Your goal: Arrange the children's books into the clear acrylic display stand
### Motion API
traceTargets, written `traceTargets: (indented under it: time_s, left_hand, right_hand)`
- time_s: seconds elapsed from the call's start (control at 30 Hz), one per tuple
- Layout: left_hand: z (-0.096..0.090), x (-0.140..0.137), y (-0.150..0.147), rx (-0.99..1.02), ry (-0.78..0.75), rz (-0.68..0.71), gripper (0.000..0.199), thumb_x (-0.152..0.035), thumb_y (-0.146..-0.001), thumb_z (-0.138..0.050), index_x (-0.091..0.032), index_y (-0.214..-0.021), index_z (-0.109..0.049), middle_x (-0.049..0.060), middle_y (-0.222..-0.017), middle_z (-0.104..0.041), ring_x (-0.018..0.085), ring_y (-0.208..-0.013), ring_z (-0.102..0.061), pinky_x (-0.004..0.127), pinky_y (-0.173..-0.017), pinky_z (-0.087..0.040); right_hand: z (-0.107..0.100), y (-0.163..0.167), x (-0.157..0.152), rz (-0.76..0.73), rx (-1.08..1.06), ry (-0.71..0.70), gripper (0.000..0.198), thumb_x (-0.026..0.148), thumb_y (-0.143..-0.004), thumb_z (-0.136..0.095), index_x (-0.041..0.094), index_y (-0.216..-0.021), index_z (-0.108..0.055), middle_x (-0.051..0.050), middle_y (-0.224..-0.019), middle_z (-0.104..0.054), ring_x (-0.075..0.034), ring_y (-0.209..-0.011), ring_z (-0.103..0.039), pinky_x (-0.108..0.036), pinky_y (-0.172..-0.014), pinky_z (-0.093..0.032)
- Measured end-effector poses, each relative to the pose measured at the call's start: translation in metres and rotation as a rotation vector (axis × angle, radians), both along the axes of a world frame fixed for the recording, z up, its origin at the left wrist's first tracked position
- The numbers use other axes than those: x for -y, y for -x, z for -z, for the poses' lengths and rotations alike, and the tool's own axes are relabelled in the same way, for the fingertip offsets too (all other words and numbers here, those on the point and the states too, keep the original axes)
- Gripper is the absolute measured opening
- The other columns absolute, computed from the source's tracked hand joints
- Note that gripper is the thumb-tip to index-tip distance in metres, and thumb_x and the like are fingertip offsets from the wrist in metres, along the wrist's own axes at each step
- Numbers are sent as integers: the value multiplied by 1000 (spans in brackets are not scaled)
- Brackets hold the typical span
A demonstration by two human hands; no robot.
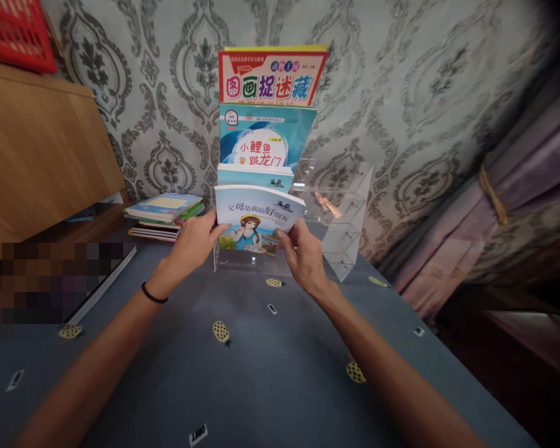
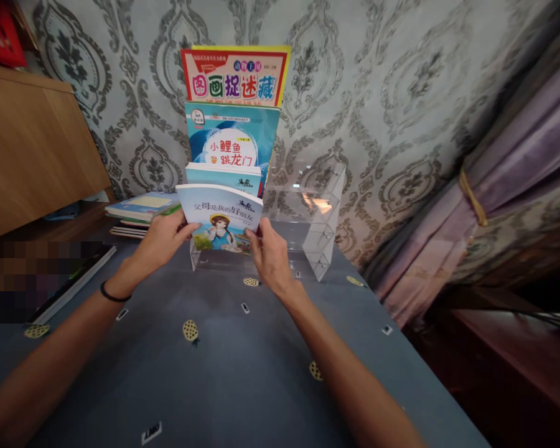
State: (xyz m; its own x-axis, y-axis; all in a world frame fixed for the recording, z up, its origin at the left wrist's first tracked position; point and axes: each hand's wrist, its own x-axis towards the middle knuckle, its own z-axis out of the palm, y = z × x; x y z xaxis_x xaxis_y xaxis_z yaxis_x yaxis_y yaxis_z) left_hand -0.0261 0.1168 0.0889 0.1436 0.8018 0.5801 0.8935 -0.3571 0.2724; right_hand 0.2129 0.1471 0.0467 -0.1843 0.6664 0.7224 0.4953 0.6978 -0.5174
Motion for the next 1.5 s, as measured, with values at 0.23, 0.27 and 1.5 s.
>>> traceTargets:
  time_s: [0.23, 0.27, 1.5]
  left_hand:
    - [9, -5, 4, -52, -9, -45, 23, -31, -100, -50, -15, -96, -65, 10, -85, -72, 25, -78, -67, 36, -73, -48]
    - [10, -6, 4, -59, -9, -52, 23, -32, -100, -49, -15, -96, -65, 10, -87, -72, 26, -80, -67, 36, -74, -48]
    - [34, -24, 20, -39, 44, -9, 8, -25, -97, -54, -20, -90, -56, 5, -82, -70, 23, -79, -66, 31, -70, -45]
  right_hand:
    - [12, 3, -6, 2, 11, 41, 17, 40, -99, -46, 24, -102, -51, -4, -84, -64, -21, -71, -61, -35, -64, -50]
    - [13, 3, -7, 0, 12, 44, 17, 40, -99, -45, 24, -102, -51, -4, -83, -64, -21, -71, -61, -35, -64, -50]
    - [36, 5, -18, 183, 75, 59, 18, 34, -92, -49, 23, -106, -52, -6, -84, -69, -24, -70, -64, -32, -64, -43]
